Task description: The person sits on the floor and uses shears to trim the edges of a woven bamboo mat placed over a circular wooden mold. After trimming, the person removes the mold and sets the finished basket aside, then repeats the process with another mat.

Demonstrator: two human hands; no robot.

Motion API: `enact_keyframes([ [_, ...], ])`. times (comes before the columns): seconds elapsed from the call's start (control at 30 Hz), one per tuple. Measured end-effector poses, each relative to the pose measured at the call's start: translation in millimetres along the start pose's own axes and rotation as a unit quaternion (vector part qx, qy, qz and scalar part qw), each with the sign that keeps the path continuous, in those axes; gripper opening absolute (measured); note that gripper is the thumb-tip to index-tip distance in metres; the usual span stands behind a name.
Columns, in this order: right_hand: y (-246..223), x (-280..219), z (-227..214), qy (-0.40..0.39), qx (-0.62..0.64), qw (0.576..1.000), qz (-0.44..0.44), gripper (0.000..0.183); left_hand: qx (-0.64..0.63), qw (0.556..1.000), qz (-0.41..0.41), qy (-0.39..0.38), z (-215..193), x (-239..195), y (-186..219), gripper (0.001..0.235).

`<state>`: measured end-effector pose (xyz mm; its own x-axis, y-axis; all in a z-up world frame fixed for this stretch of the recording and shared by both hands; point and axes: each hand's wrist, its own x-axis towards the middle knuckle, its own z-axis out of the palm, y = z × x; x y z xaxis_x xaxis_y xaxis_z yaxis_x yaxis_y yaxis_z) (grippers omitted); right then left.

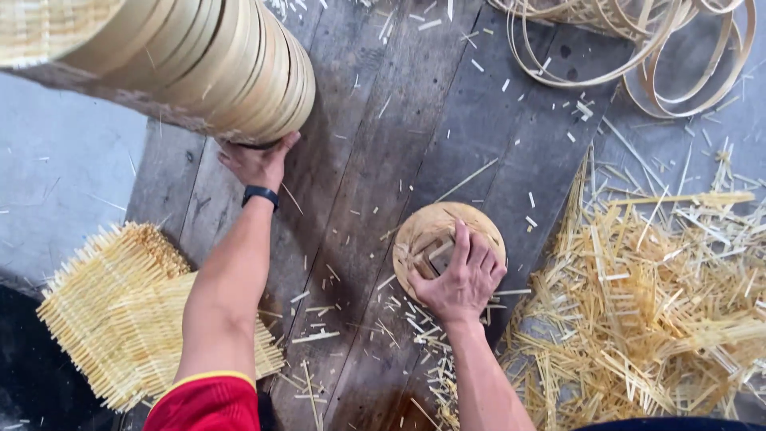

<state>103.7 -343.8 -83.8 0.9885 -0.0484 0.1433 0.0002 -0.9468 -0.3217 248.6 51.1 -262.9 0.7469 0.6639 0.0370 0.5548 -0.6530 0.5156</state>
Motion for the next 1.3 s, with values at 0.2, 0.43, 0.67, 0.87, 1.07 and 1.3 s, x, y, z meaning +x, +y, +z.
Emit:
enact_keyframes([
  [0.2,-4,5,1,-0.015,-0.025,1.0,0.009,0.107,-0.037,0.999,0.0,0.023,16,84,38,0.154],
  [0.43,-6,6,4,-0.012,-0.038,0.999,-0.002,0.105,-0.044,0.996,0.058,0.054,44,166,53,0.155],
  [0.67,-5,4,10,-0.024,-0.064,0.998,-0.002,0.109,-0.147,0.987,0.046,0.047,34,169,64,0.159],
  [0.87,8,-5,21,-0.055,-0.1,0.993,0.007,0.119,-0.115,0.972,0.178,-0.1,-24,96,37,0.129],
  [1.07,18,-13,26,-0.045,-0.091,0.995,-0.01,0.12,0.057,0.808,0.53,-0.249,-194,-125,-39,0.113],
  [1.3,35,-81,19,0.068,0.314,0.929,0.183,0.083,0.409,0.744,0.45,-0.278,-291,-252,-175,0.116],
])
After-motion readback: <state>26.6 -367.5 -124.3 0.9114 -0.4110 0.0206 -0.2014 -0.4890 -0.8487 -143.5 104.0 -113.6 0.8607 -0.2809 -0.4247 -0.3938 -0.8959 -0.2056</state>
